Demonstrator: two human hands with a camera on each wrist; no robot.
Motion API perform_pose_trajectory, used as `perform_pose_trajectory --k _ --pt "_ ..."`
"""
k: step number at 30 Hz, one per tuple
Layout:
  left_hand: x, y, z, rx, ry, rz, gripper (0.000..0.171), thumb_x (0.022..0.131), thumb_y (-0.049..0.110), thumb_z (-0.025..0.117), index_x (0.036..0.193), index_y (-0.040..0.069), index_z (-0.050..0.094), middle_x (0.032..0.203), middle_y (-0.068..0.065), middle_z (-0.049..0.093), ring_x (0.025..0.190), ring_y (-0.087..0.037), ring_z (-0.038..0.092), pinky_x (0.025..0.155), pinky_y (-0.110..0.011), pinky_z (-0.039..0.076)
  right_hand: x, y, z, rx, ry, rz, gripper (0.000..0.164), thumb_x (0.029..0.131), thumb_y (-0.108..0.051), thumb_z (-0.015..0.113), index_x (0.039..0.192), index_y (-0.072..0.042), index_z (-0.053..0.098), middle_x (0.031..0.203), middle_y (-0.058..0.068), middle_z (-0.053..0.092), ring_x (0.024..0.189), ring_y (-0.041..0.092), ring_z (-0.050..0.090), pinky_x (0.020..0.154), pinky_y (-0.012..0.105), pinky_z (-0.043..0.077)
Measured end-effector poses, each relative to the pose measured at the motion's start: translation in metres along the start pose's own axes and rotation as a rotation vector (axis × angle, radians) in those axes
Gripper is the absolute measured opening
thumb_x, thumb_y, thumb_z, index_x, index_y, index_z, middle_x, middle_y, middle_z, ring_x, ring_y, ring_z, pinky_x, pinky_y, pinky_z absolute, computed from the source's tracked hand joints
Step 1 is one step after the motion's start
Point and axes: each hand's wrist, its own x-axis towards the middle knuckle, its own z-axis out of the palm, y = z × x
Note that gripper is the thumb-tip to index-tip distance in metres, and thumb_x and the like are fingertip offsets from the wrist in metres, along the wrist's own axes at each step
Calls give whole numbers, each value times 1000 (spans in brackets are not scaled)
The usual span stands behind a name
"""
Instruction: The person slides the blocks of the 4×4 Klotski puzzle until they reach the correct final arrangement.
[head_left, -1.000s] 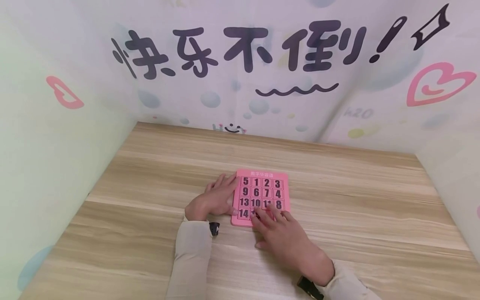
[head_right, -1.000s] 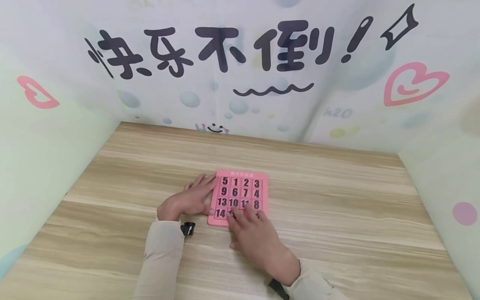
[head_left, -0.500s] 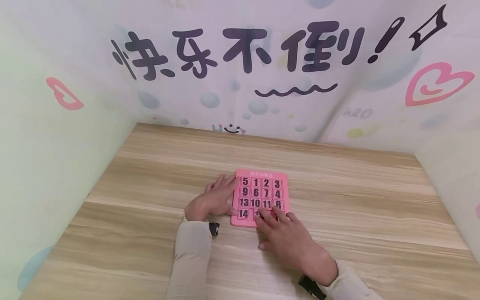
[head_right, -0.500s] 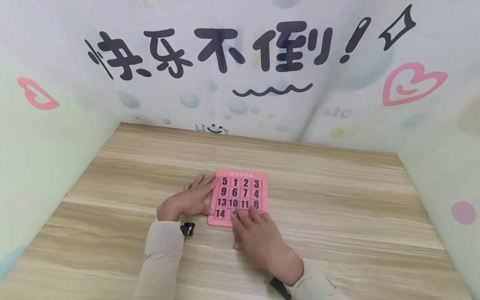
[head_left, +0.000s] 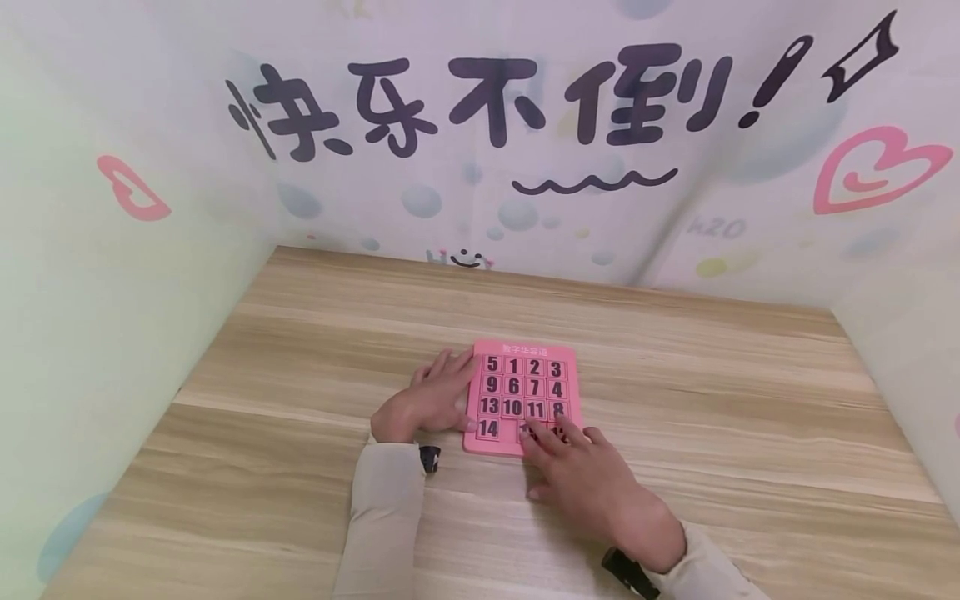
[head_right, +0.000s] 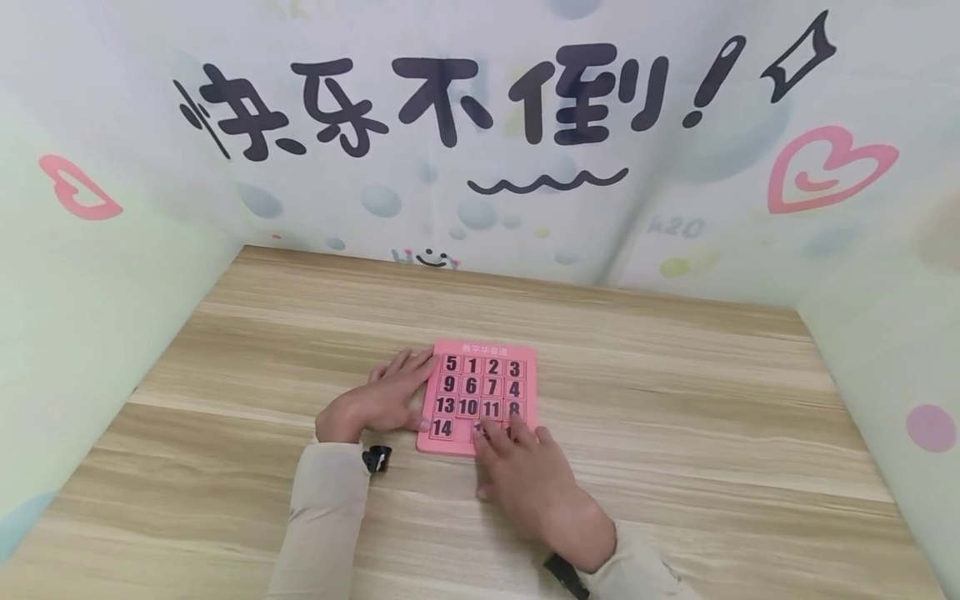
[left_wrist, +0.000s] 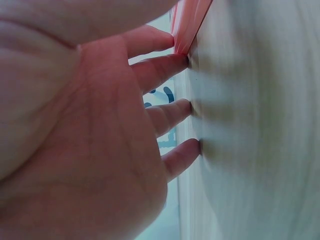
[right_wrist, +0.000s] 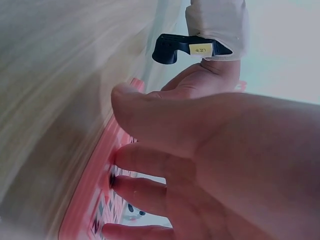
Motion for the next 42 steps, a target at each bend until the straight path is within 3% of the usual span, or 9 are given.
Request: perform_pose_trajectory --k 16,27,36,42 --pt "-2 1 -1 -4 -1 -10 101 83 20 78 160 13 13 168 -3 2 154 -32 -8 122 -55 2 -2 3 -3 30 -81 53 60 93 -46 63 147 -22 50 156 -1 43 142 32 39 112 58 35" --pt "-1 0 0 1 3 -4 101 83 19 78 160 13 13 168 -3 2 154 -32 -7 122 -56 2 0 1 -4 -54 37 -69 61 94 -50 58 148 -24 48 156 2 42 141 34 41 108 56 41" --pt "-2 0 0 0 9 2 100 83 18 77 160 13 14 168 -3 3 154 -32 -6 122 -55 2 14 -13 1 -85 102 -139 61 92 -52 60 145 -22 51 153 1 47 138 33 44 110 53 41" --pt "-2 1 0 -4 11 2 98 84 18 77 160 12 15 168 -4 5 154 -32 -6 123 -55 2 21 -20 1 -98 98 -144 62 93 -53 59 146 -21 51 153 3 46 139 32 44 110 53 40"
